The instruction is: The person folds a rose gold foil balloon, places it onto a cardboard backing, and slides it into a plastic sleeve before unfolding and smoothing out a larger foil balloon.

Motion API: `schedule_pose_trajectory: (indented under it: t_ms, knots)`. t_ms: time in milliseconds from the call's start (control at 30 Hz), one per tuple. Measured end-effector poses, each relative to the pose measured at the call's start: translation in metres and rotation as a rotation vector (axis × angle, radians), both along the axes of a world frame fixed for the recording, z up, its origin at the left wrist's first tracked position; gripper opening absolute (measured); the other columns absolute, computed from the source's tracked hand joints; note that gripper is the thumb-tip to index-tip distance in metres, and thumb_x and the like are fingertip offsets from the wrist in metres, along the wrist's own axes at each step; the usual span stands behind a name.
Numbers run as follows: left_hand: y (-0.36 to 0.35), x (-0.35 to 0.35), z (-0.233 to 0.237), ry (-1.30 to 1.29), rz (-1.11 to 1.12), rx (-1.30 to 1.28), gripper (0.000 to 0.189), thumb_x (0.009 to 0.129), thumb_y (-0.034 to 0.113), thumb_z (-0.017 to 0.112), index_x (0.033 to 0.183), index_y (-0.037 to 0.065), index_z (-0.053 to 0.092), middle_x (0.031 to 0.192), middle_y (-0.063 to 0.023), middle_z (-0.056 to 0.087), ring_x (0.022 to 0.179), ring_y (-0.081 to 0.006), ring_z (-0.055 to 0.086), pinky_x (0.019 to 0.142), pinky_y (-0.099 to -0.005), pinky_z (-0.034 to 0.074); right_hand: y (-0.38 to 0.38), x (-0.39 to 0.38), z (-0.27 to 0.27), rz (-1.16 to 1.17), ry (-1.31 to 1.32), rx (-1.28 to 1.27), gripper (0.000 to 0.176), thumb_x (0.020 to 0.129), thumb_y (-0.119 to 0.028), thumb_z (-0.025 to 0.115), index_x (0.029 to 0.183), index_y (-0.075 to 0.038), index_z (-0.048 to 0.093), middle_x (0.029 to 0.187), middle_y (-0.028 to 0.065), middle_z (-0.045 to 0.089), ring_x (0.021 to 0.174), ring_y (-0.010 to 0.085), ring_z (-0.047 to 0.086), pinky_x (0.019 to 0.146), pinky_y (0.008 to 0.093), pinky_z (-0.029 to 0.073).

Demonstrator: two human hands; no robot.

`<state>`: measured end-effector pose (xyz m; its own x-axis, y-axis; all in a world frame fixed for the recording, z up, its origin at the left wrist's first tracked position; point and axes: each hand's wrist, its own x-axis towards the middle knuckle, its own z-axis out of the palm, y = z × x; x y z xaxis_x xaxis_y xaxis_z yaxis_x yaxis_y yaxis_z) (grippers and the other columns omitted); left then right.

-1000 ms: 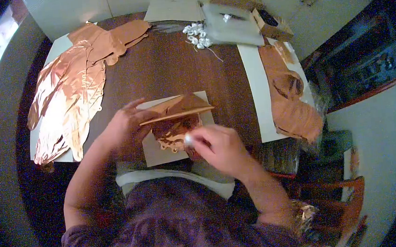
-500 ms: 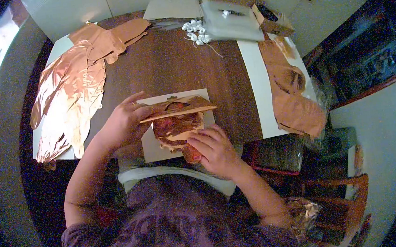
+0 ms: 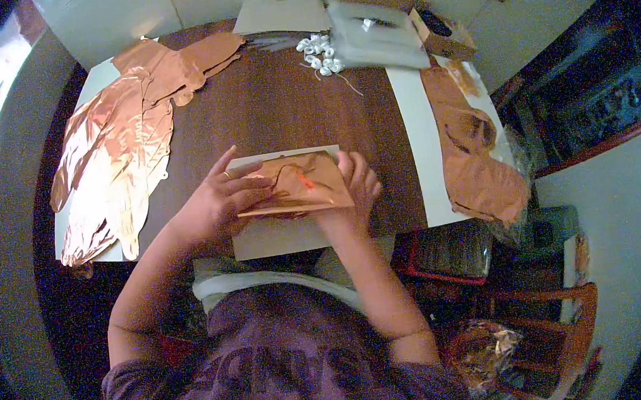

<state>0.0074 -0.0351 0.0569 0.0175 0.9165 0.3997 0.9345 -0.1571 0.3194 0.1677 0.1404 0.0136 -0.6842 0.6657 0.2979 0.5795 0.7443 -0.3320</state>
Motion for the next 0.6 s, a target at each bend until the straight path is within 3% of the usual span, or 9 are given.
schedule_pose_trajectory:
  t_ms: [67,167,200,300,333,400,500,600]
  knots:
    - [0.001,0.001,-0.01,0.058,-0.025,0.015,0.034,0.071,0.01,0.068,0.105,0.007,0.067,0.118,-0.0072,0.064,0.123,-0.0298,0.056,0.114,-0.061,0.028,0.004,0.005,-0.006,-0.01,0.032,0.006,0.082,0.075,-0.04,0.076,0.141,-0.008,0.04,0.146,0.0199,0.038,0.128,0.0413,0.041,0.103,0.0558,0.033]
    - [0.003,0.0,-0.02,0.094,-0.054,0.027,0.027,0.074,0.013,0.066,0.1,0.006,0.066,0.118,-0.0076,0.063,0.122,-0.0316,0.056,0.113,-0.0618,0.028,0.032,0.034,0.01,0.349,-0.043,0.045,0.071,0.082,-0.03,0.072,0.141,-0.007,0.042,0.144,0.0181,0.042,0.126,0.0401,0.044,0.104,0.0516,0.035]
    - [0.003,0.0,-0.022,0.094,-0.059,0.026,0.024,0.075,0.014,0.065,0.098,0.006,0.065,0.118,-0.0078,0.063,0.121,-0.032,0.056,0.112,-0.062,0.028,0.043,0.039,0.012,0.408,-0.039,0.023,0.059,0.087,-0.018,0.066,0.14,-0.005,0.044,0.143,0.0173,0.046,0.126,0.0381,0.047,0.106,0.0491,0.036]
    - [0.001,0.0,-0.027,0.155,-0.056,-0.114,0.023,0.087,0.018,0.061,0.105,0.006,0.064,0.132,-0.0132,0.06,0.13,-0.0349,0.051,0.115,-0.0619,0.022,0.057,0.051,0.038,0.48,-0.008,-0.139,0.052,0.091,-0.011,0.059,0.14,-0.004,0.046,0.144,0.0177,0.047,0.128,0.0367,0.047,0.108,0.0498,0.036]
    - [0.002,0.002,-0.029,0.171,-0.048,-0.067,0.023,0.083,0.018,0.063,0.101,0.005,0.063,0.127,-0.0139,0.06,0.127,-0.0344,0.052,0.114,-0.0615,0.025,0.056,0.047,0.048,0.531,0.0,-0.227,0.053,0.093,-0.017,0.058,0.141,-0.002,0.044,0.147,0.0199,0.043,0.134,0.0368,0.043,0.111,0.0513,0.032]
    - [0.004,0.006,-0.031,0.204,-0.039,0.02,0.025,0.075,0.019,0.067,0.093,0.004,0.061,0.118,-0.0153,0.061,0.12,-0.0334,0.056,0.111,-0.0606,0.03,0.039,0.026,0.057,0.624,-0.032,-0.144,0.054,0.094,-0.021,0.057,0.142,-0.002,0.043,0.149,0.0205,0.041,0.136,0.0378,0.041,0.114,0.0512,0.029]
    - [0.003,0.009,-0.019,0.217,-0.063,-0.091,0.041,0.072,0.035,0.068,0.097,0.003,0.062,0.122,-0.0195,0.058,0.125,-0.0373,0.051,0.112,-0.06,0.029,0.025,-0.004,0.034,0.637,-0.175,-0.009,0.059,0.096,-0.034,0.053,0.144,-0.001,0.04,0.152,0.0209,0.037,0.141,0.0384,0.033,0.117,0.0528,0.021]
    - [-0.008,0.012,-0.003,0.076,-0.066,-0.272,0.075,0.072,0.06,0.069,0.123,0.006,0.059,0.144,-0.0217,0.046,0.14,-0.0432,0.035,0.116,-0.0612,0.017,0.022,-0.011,0.02,0.607,-0.259,0.011,0.064,0.097,-0.039,0.05,0.143,0.003,0.039,0.152,0.0219,0.035,0.143,0.0379,0.029,0.118,0.0541,0.016]
